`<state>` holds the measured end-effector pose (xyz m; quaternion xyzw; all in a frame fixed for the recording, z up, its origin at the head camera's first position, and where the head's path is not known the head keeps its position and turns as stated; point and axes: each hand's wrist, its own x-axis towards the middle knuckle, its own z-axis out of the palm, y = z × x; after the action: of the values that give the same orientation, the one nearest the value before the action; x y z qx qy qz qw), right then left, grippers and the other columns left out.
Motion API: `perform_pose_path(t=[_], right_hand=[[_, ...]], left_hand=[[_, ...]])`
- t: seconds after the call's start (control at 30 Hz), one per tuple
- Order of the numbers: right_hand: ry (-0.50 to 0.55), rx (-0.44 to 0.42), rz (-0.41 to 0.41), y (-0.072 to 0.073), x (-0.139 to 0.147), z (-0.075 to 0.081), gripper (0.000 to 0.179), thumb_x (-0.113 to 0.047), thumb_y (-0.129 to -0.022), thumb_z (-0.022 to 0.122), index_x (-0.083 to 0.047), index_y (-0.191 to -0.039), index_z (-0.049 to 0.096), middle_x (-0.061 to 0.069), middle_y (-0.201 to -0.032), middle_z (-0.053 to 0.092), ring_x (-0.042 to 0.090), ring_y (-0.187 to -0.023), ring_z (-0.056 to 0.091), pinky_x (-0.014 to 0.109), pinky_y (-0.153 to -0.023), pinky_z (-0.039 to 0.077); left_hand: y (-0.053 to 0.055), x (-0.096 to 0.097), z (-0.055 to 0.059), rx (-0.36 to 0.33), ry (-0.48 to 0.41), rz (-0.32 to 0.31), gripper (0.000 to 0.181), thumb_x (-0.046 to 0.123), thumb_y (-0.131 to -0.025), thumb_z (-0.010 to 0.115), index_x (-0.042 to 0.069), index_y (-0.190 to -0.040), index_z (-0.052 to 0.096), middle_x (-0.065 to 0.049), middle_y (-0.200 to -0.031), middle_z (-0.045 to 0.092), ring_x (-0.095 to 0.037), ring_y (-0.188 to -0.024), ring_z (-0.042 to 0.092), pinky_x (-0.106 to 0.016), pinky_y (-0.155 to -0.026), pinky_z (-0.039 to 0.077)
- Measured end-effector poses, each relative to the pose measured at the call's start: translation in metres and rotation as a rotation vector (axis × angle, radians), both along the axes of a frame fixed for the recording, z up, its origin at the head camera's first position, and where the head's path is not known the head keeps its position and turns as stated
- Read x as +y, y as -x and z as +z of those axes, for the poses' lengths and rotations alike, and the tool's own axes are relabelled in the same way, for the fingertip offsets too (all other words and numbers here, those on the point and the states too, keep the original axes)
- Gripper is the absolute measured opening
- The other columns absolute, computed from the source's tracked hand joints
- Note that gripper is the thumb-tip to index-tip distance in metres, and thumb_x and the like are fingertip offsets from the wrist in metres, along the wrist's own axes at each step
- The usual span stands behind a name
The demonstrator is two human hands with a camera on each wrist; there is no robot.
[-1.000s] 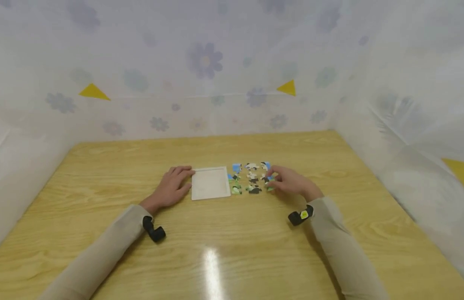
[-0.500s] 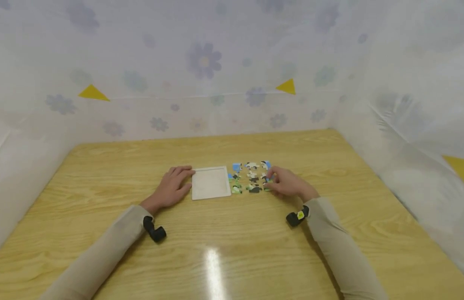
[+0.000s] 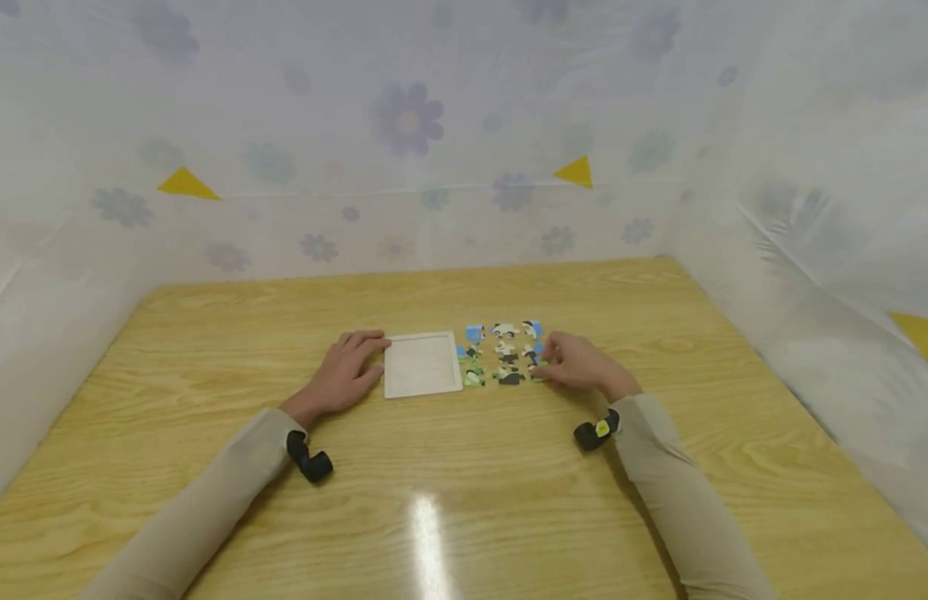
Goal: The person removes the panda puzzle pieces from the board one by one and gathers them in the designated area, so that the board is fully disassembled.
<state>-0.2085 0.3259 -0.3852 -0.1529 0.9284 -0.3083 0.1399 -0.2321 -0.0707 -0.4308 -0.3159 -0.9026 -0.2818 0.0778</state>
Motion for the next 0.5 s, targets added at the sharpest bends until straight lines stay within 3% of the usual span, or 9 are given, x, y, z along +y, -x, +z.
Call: perform_pose_path(t=[0.3, 0.5], right_hand=[[-0.025, -0.004, 0.009, 0.0011, -0.0013, 0.0023, 0.021, -0.02, -0.092, 0.066, -0.004, -0.092, 0.053, 0.002, -0.063, 0.061, 0.016, -0.056, 0.058, 0.028, -0.05, 0.042], [0.03, -0.05, 0.011, -0.0021, 0.0021, 0.0036, 0.018, -0.02, -0.098, 0.057, -0.002, -0.097, 0.053, 0.005, -0.068, 0.06, 0.014, -0.052, 0.049, 0.029, -0.05, 0.041]], left_hand=[[-0.0007, -0.0004, -0.0001, 0.01, -0.001, 0.004, 0.041, 0.018, -0.096, 0.054, 0.004, -0.134, 0.054, -0.019, -0.141, 0.046, -0.037, -0.128, 0.04, -0.058, -0.1, 0.033], [-0.0007, 0.0015, -0.0006, -0.01, 0.006, 0.011, 0.042, 0.02, -0.097, 0.053, 0.006, -0.136, 0.053, -0.018, -0.143, 0.045, -0.036, -0.129, 0.039, -0.057, -0.102, 0.031]])
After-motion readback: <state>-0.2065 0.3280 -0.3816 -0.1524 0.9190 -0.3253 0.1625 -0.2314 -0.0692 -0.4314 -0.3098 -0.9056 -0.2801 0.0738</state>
